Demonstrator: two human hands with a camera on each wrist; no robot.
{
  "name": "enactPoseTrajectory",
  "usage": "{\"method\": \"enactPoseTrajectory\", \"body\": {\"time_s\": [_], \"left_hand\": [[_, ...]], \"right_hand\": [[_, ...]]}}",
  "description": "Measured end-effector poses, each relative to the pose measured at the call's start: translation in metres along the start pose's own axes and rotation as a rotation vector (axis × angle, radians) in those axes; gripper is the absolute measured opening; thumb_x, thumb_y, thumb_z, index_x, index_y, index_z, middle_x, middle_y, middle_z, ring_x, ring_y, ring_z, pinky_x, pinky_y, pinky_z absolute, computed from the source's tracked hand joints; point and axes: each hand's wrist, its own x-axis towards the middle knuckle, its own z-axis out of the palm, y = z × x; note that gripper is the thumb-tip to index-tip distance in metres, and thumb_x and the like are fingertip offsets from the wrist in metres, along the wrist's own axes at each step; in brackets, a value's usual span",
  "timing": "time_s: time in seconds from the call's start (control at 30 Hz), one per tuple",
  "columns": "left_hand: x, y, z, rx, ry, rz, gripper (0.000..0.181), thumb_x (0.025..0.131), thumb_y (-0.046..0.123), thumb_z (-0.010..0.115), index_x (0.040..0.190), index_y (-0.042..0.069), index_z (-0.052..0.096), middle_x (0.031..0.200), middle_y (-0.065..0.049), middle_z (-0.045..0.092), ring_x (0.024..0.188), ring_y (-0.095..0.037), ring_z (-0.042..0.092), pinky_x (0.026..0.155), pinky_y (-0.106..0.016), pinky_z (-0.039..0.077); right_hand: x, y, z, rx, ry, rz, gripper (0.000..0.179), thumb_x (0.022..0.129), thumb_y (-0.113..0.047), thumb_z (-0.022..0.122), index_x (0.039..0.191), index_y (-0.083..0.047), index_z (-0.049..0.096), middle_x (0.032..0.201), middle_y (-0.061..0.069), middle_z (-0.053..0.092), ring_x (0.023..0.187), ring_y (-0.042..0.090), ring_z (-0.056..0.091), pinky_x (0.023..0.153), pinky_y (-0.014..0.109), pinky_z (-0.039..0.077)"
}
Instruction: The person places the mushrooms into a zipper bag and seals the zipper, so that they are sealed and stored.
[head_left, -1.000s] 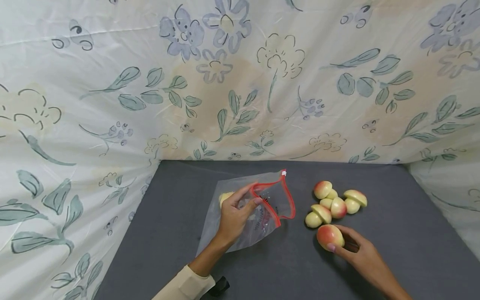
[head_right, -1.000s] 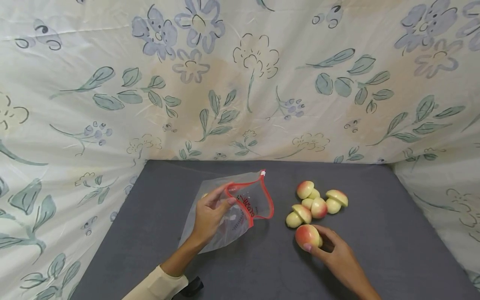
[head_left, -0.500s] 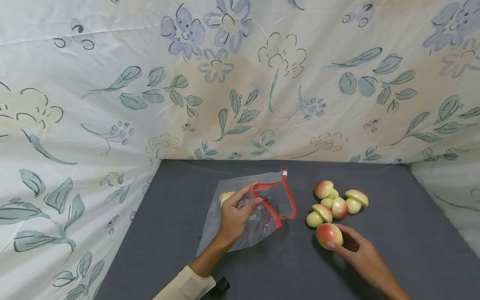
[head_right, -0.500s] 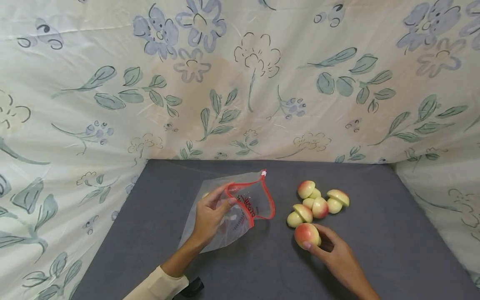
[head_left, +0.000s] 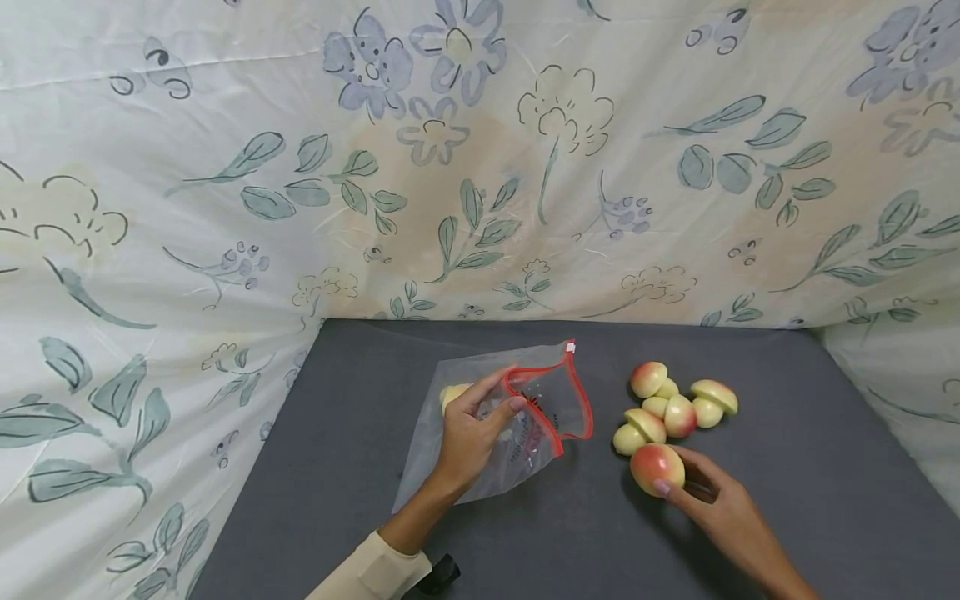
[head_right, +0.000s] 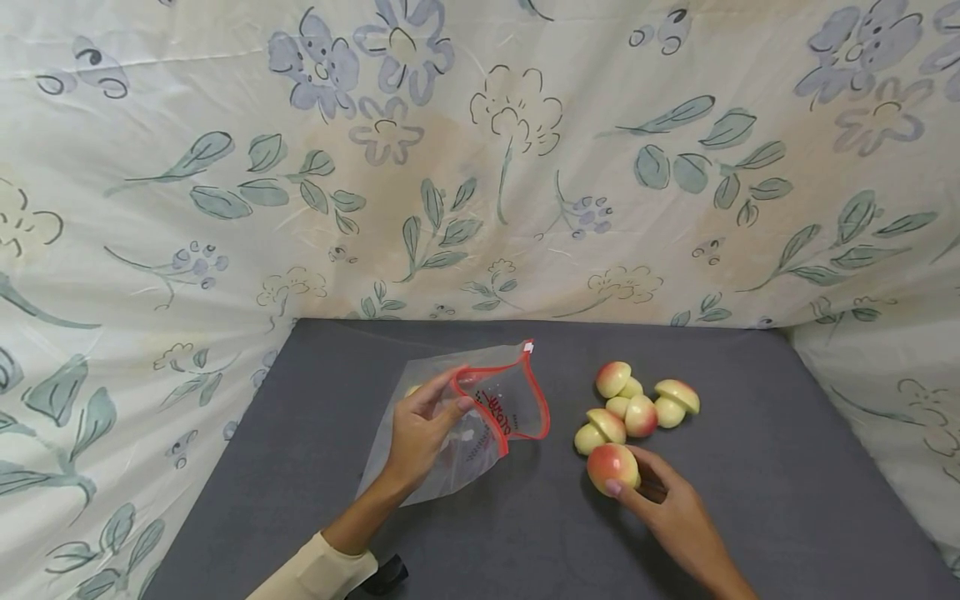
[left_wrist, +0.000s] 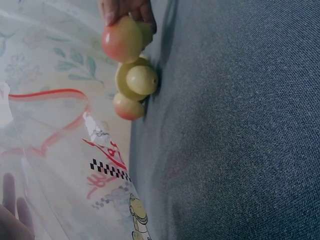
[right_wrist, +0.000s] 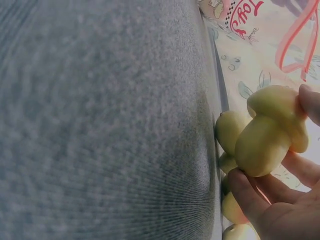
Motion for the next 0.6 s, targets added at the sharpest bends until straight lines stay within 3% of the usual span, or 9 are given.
{"method": "enactPoseTrajectory", "body": {"time_s": [0.3, 0.6], "left_hand": [[-0.0001, -0.0014, 0.0, -0.002, -0.003, -0.001, 0.051, 0.096, 0.009, 0.08, 0.143, -0.001, 0.064, 0.124, -0.009, 0.076, 0.119, -0.032, 0.069, 0.091, -0.038, 0.062], [-0.0006, -0.0005, 0.0002, -0.01, -0.005, 0.005, 0.051, 0.096, 0.01, 0.08, 0.143, 0.0, 0.064, 0.124, -0.008, 0.076, 0.12, -0.025, 0.069, 0.091, -0.034, 0.062]], "right_hand": [[0.0009, -0.0035, -0.0006, 0.0, 0.003, 0.026, 0.055, 0.102, -0.035, 0.074, 0.151, -0.016, 0.056, 0.142, 0.009, 0.063, 0.113, -0.012, 0.056, 0.087, 0.018, 0.054], [0.0008, -0.0065, -0.0004, 0.01, 0.01, 0.016, 0.054, 0.103, -0.034, 0.073, 0.151, -0.017, 0.056, 0.141, 0.011, 0.065, 0.114, -0.014, 0.055, 0.089, 0.017, 0.054]]}}
